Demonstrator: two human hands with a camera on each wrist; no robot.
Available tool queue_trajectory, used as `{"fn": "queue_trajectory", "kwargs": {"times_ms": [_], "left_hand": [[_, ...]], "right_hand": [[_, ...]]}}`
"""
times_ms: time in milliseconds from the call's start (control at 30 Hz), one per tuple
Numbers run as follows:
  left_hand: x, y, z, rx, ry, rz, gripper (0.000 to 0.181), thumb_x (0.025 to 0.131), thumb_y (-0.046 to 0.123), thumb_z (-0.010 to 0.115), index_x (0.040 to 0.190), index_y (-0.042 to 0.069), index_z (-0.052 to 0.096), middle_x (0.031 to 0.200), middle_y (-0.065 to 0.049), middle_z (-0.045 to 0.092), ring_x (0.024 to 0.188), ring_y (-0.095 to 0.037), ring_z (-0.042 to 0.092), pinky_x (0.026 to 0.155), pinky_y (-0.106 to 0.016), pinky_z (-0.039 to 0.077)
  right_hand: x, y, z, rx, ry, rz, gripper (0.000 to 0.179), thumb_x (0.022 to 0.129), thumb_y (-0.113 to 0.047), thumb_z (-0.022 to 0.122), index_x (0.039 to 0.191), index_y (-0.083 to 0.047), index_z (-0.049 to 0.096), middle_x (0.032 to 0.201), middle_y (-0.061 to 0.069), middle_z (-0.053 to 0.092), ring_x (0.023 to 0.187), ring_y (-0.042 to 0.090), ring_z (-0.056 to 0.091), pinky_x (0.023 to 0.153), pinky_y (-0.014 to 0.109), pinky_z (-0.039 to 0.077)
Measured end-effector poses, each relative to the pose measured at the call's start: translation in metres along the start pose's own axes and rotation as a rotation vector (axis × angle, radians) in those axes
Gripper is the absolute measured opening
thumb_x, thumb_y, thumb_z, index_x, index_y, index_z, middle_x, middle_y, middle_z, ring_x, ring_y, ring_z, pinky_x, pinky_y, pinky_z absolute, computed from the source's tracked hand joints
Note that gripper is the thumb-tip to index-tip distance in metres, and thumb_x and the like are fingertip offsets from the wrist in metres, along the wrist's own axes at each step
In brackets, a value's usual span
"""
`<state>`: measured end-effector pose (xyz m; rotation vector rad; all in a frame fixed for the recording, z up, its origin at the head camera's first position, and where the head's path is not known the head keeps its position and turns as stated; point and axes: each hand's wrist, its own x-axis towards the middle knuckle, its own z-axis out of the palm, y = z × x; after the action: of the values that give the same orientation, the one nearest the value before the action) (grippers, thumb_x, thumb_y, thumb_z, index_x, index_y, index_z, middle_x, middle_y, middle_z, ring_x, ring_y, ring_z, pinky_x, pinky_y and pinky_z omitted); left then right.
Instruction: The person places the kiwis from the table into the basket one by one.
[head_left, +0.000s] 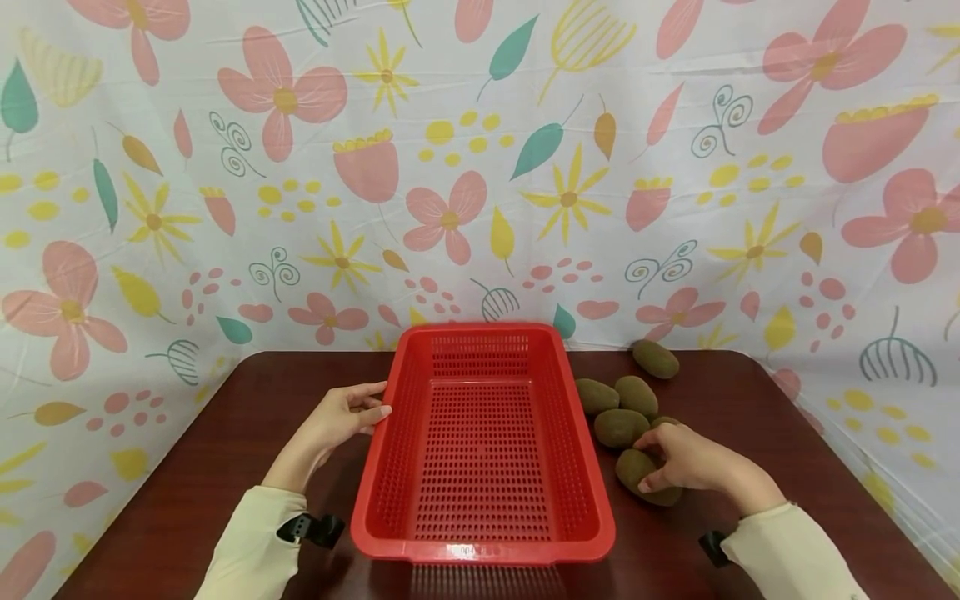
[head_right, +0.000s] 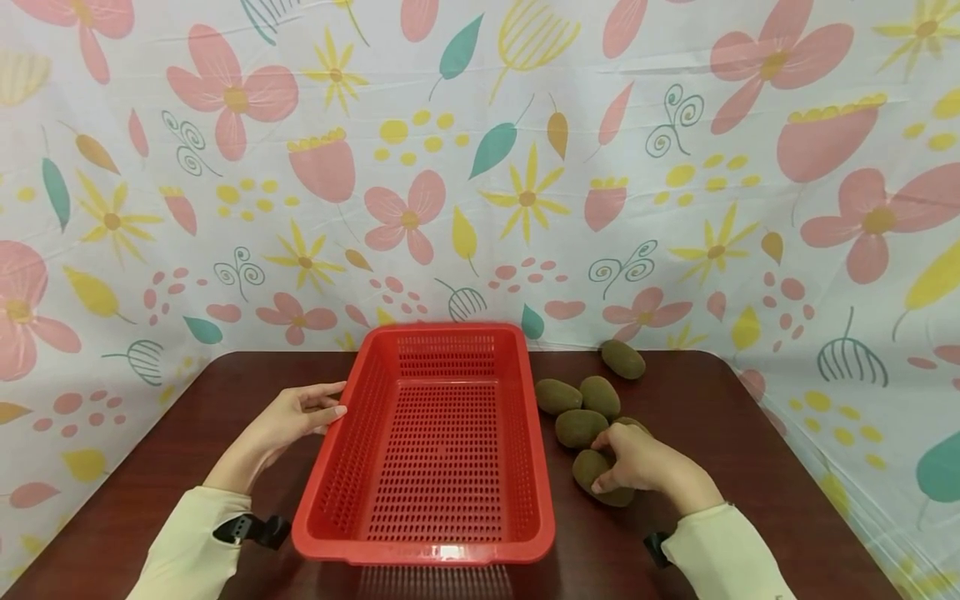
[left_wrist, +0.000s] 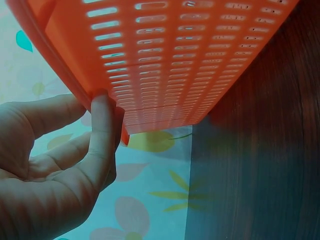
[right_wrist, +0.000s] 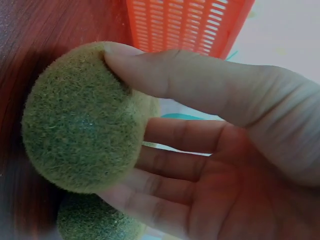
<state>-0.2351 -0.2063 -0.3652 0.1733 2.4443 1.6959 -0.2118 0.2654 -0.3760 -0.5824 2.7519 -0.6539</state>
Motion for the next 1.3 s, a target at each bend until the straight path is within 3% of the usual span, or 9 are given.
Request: {"fn": "queue_trajectory", "kwargs": {"times_ms": [200,500,767,1067,1300], "left_hand": [[0.0,0.001,0.0,-0.007,-0.005,0.005,0.055,0.094,0.011,0.062,0.143,-0.004,0.042,0.106,-0.019,0.062,0.082,-0.024,0.068,0.074,-0.04,0.057],[0.0,0.001,-0.001,0.006,0.009,-0.005,0.055,0.094,0.012,0.063,0.143,-0.003,0.042,0.105,-0.019,0.062,0.08,-0.023,0.068,0.075,-0.041,0.057],[0.0,-0.002,-0.001,0.021,0.006,-0.003,0.055,0.094,0.013,0.063,0.143,-0.001,0.043,0.099,-0.016,0.063,0.08,-0.022,0.067,0.075,-0.04,0.057],[0.001,-0.002,-0.001,0.009,0.007,-0.009,0.055,0.094,0.013,0.064,0.143,-0.002,0.043,0.098,-0.016,0.064,0.078,-0.023,0.067,0.074,-0.038,0.057],[0.0,0.0,0.0,0.003,0.009,-0.032,0.055,0.094,0.012,0.063,0.143,0.0,0.043,0.096,-0.017,0.064,0.077,-0.025,0.068,0.074,-0.039,0.057]], "right_hand": [[0.0,0.002,-0.002,0.025,0.007,-0.043,0.054,0.069,-0.023,0.086,0.108,0.008,0.067,0.103,0.012,0.067,0.094,0.026,0.061,0.074,0.036,0.052],[-0.002,-0.003,-0.018,0.085,0.032,-0.08,0.055,0.073,-0.031,0.083,0.111,0.006,0.067,0.093,0.004,0.069,0.075,0.011,0.053,0.063,0.025,0.046],[-0.004,-0.012,-0.034,0.095,0.062,-0.089,0.056,0.076,-0.036,0.081,0.113,0.003,0.067,0.105,0.008,0.07,0.091,0.022,0.065,0.071,0.032,0.054],[-0.004,-0.025,-0.059,0.036,0.136,-0.109,0.058,0.077,-0.041,0.079,0.114,0.001,0.067,0.105,0.005,0.07,0.093,0.021,0.065,0.074,0.034,0.053],[0.002,-0.042,-0.076,0.027,0.15,-0.124,0.059,0.08,-0.042,0.077,0.117,0.002,0.066,0.104,0.004,0.07,0.093,0.022,0.064,0.074,0.036,0.053]]}}
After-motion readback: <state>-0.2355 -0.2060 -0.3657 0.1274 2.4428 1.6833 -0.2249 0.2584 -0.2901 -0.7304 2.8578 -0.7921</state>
